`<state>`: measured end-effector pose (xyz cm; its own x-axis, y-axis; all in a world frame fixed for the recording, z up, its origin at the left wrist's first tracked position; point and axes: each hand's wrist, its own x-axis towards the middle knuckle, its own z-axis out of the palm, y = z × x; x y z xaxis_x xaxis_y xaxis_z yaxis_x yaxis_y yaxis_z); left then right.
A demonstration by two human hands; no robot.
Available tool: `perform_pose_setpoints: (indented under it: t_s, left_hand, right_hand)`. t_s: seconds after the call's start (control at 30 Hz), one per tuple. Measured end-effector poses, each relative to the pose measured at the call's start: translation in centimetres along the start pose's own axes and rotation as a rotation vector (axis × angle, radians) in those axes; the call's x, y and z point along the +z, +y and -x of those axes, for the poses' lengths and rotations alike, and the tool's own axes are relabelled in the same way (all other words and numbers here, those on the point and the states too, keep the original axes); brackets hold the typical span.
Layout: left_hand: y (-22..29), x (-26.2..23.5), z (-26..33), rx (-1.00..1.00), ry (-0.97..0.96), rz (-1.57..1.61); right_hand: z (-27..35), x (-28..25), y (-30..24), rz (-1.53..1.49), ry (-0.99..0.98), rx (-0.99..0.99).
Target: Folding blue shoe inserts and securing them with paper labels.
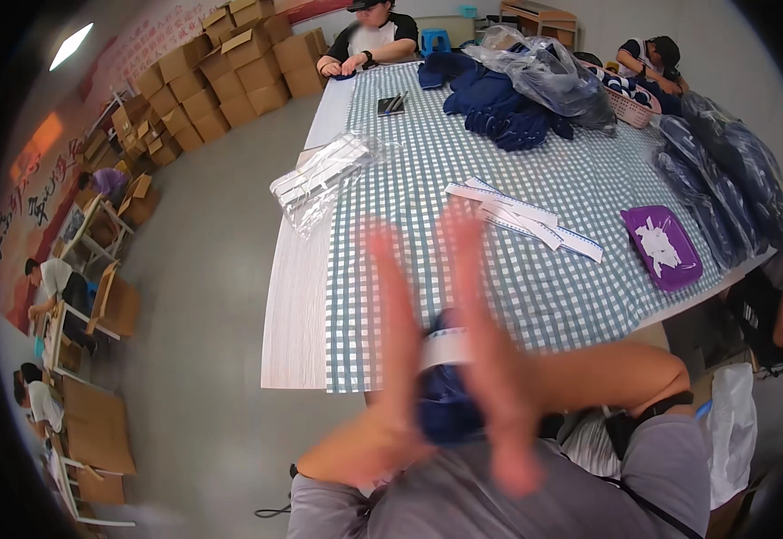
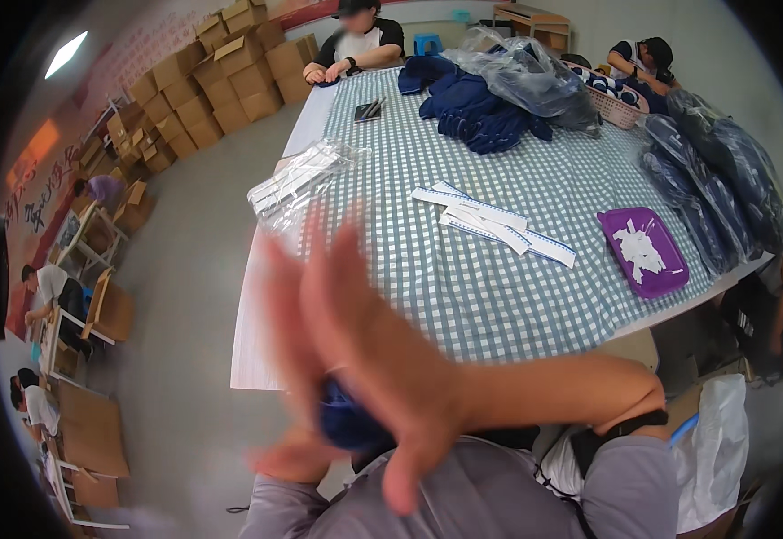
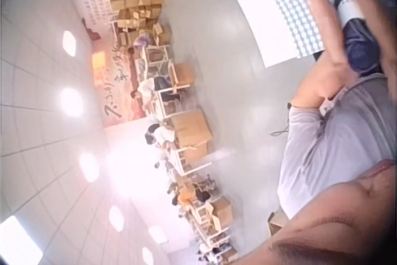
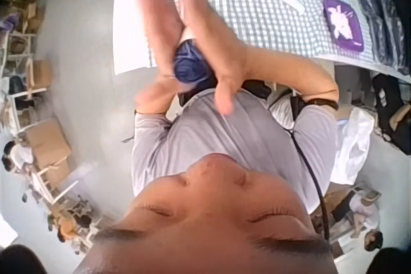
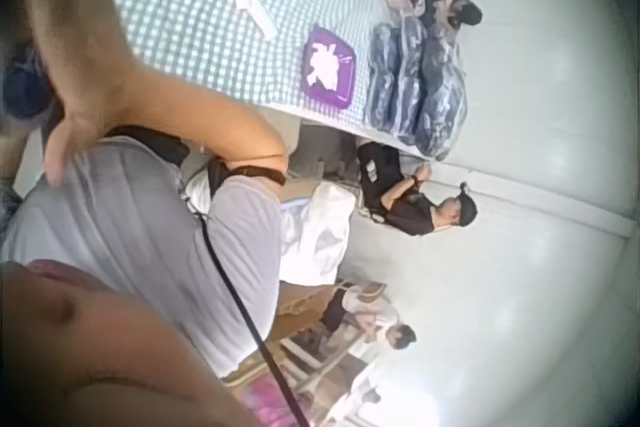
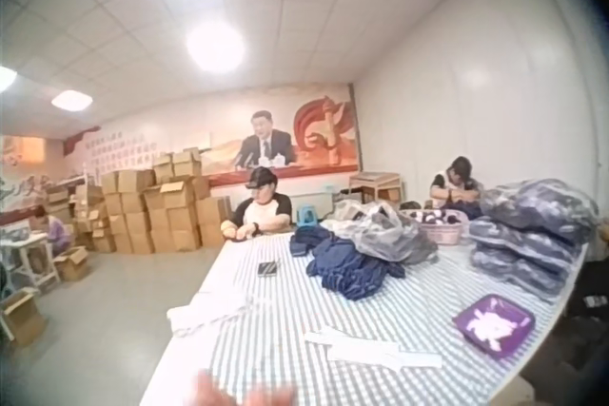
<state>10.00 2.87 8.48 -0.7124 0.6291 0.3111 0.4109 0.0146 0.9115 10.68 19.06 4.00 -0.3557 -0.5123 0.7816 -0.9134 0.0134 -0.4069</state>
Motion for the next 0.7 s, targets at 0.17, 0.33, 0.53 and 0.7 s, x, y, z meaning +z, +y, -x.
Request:
perform_pose_setpoints:
  t_s: [0.17,0.33,0.53,0.7]
  left_hand:
    - [-6.1,1.6,0.7,0.48,0.508,0.155]
    - [-3.8,-1.1,-1.2,0.427,0.51,0.211]
    - [-3.9,1.0,1.8,0.207,0.17,-0.088]
    - [-4.8,-0.9,-0.8,0.541,0.673,0.198]
  right_hand:
    - [-1.2,0.8,0.4,-0.104,-0.047,-0.006]
    - [2.3,4.1,1.1,0.069,-0.024,-0.103]
    - [0.2,2.7,1.4,-0.016,-0.104,0.018]
    - [0.4,5.4,0.0,0.725,-0.016,0.231]
